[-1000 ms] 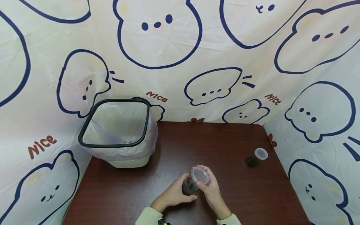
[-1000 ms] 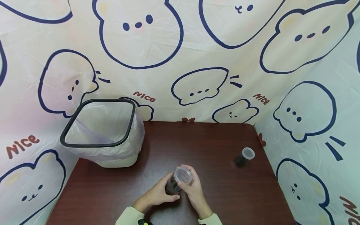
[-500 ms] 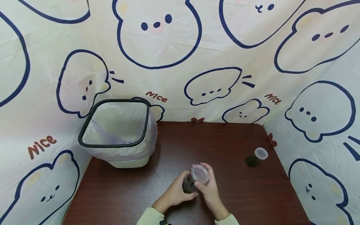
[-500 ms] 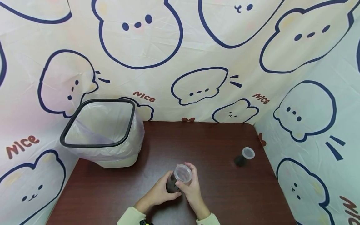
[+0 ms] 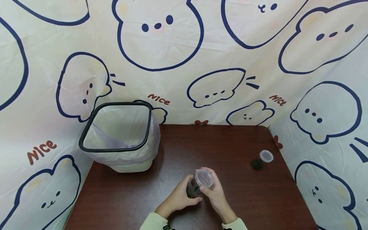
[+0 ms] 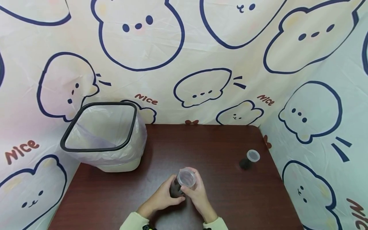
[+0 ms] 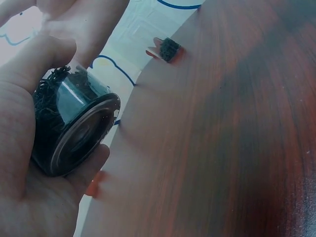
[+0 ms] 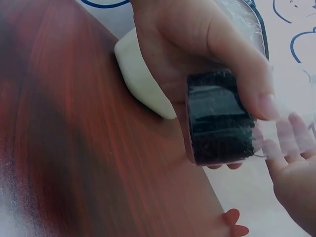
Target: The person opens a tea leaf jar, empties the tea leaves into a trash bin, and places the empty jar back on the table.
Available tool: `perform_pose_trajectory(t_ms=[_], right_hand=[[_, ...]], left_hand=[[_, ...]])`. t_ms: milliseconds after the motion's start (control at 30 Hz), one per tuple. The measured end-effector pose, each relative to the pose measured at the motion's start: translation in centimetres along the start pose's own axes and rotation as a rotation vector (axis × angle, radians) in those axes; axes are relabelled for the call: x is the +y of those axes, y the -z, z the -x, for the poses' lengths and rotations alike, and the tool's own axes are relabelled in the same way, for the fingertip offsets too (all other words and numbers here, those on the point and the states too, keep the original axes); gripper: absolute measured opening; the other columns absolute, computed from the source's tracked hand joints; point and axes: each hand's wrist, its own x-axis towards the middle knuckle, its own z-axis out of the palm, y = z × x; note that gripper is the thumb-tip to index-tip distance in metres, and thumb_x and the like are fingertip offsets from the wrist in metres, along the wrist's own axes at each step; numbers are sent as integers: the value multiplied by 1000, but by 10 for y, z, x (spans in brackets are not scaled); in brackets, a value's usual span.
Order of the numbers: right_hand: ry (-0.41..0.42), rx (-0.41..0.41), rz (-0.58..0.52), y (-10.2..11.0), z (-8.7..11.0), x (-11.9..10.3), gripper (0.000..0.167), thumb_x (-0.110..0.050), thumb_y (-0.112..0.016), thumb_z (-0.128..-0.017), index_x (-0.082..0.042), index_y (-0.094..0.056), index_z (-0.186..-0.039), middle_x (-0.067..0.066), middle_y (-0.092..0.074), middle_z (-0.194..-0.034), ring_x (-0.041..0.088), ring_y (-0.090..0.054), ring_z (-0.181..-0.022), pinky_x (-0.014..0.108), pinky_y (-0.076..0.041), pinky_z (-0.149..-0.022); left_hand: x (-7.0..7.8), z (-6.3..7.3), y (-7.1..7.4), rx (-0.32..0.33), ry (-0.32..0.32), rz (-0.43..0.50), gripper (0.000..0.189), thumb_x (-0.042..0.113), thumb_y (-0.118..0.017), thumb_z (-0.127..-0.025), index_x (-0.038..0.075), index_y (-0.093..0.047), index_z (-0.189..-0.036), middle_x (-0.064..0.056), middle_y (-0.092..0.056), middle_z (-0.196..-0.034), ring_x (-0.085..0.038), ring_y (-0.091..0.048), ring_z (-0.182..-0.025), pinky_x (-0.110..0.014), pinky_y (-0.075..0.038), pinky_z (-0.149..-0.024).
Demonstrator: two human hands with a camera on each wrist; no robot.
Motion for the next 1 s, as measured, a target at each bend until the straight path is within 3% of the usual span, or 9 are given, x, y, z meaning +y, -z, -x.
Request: perform_pose_trajectory(t_ms=[133,267,467,633,1000], right_hand=[[23,-53,-13,3,0,0,58,-9,-69,-97,2,-41,-146,18,-57,-142,22,-53,-132,31,-42,-108],[39,-74,-28,5,-1,0,64,-7,-67,-98,6,-33,-150,17,-56,-143,22,-54,-132,31,-42,-108],[19,17,2,0,0,-3,79,-7,-74,-93,13,-20,-147,22,-51,-146,18,-53,-130,29,-43,-106],[19,105,70,-5,0,-5,75,-4,-75,-91,15,-23,-142,19,-53,-144,17,-52,-129,29,-44,-105],[11,101,96,-5,0,-8,63,0,-70,-93,16,-30,-140,18,-55,-142,18,-54,-127,29,-43,-105]], left_hand=[[0,0,0,-5,1,5,65,22,-87,-79,11,-52,-132,2,-61,-123,-13,-58,-109,-32,-46,-96],[1,0,0,-2,3,-9,65,22,-87,-78,13,-52,-132,2,-61,-124,-13,-58,-110,-32,-46,-97],[3,-1,1,9,8,-28,65,22,-88,-78,15,-52,-132,1,-62,-124,-13,-58,-111,-33,-46,-98],[3,-3,2,13,10,-59,64,23,-88,-78,14,-52,-131,1,-62,-124,-13,-58,-112,-33,-46,-99],[0,-1,2,12,2,-51,64,24,-88,-78,14,-52,-130,1,-62,-122,-14,-58,-111,-33,-46,-98]])
